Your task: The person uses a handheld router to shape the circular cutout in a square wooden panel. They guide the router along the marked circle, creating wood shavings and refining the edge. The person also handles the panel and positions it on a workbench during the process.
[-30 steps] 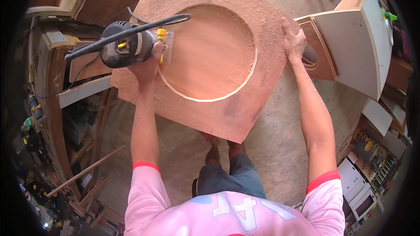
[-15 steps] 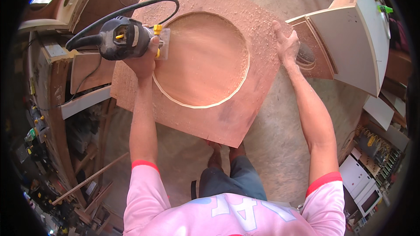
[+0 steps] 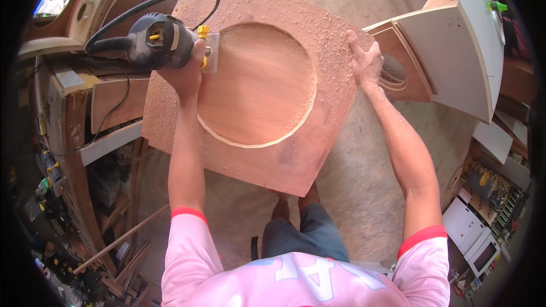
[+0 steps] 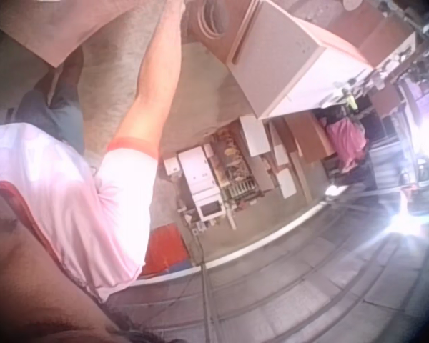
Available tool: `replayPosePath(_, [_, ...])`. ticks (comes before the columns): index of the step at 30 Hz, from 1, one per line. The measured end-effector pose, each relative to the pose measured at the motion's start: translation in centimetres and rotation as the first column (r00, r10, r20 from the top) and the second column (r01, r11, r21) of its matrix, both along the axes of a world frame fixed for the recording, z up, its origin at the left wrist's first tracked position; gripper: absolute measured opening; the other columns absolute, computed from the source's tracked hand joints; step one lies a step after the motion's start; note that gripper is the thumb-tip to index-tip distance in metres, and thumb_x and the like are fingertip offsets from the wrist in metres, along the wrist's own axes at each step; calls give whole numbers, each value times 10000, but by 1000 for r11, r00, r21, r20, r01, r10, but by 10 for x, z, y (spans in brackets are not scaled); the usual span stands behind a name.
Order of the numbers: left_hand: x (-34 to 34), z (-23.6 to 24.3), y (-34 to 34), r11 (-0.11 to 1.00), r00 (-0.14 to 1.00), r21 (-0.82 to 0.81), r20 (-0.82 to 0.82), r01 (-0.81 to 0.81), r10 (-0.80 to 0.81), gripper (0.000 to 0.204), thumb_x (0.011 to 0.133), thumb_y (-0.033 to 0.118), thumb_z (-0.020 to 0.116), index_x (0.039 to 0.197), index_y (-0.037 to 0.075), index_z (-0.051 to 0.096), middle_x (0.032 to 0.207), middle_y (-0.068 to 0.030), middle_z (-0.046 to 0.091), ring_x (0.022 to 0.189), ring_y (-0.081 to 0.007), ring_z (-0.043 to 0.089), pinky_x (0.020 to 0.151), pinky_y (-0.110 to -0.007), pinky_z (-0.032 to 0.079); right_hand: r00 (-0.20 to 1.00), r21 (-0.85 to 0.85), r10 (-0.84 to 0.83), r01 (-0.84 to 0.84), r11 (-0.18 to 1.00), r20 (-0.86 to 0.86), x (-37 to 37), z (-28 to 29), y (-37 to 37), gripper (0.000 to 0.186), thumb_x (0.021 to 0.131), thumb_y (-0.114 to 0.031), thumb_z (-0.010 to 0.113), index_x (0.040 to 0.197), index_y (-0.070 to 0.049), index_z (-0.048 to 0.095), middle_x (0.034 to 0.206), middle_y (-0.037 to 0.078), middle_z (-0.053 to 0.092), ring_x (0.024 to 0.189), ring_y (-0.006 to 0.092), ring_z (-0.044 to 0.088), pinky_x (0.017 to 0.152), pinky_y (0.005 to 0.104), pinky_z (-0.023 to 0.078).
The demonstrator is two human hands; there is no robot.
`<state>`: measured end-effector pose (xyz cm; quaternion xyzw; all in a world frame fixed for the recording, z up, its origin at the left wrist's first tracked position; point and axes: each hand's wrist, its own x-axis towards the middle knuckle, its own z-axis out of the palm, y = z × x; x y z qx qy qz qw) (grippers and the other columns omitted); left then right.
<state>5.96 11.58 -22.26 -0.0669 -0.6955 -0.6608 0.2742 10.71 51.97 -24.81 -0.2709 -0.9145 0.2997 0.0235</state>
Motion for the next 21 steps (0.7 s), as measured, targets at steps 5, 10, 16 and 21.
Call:
replayPosePath(5, [-10,-1,8,998,1000,64,-6,-1,1,559,744,43,893,1237,36,628,1130,-70,694,1028,-172,678,942,-345,562,994,45,49,-45,998,-95,-2,-2,-2,1036,834,-848,624,1022,170,576,825,327,668,857,455,720,776,512,563])
replayPosePath(10, [-21,-5,22,998,1000,62,-9,-18,18,575,766,59,895,1261,25,605,1122,-98,708,1039,-193,688,952,-360,561,1000,-10,-19,19,1000,10,0,8,-6,1023,863,-812,623,1055,191,567,879,374,663,918,530,694,843,534,541])
replayPosePath(16, [-32,-3,36,1000,1000,29,-11,-8,8,608,773,46,891,1301,15,589,1117,-100,713,1031,-201,696,951,-356,567,999,-41,-22,21,999,-24,-1,18,-12,1003,859,-817,625,1009,173,564,867,387,663,916,518,704,821,539,541])
replayPosePath(21, [-35,3,52,994,999,106,14,-34,33,529,729,28,900,1200,18,660,1130,-57,693,1013,-165,669,949,-340,549,1000,-60,-24,25,998,19,-1,21,-12,1010,856,-810,638,1023,182,551,860,382,665,906,510,711,799,532,547])
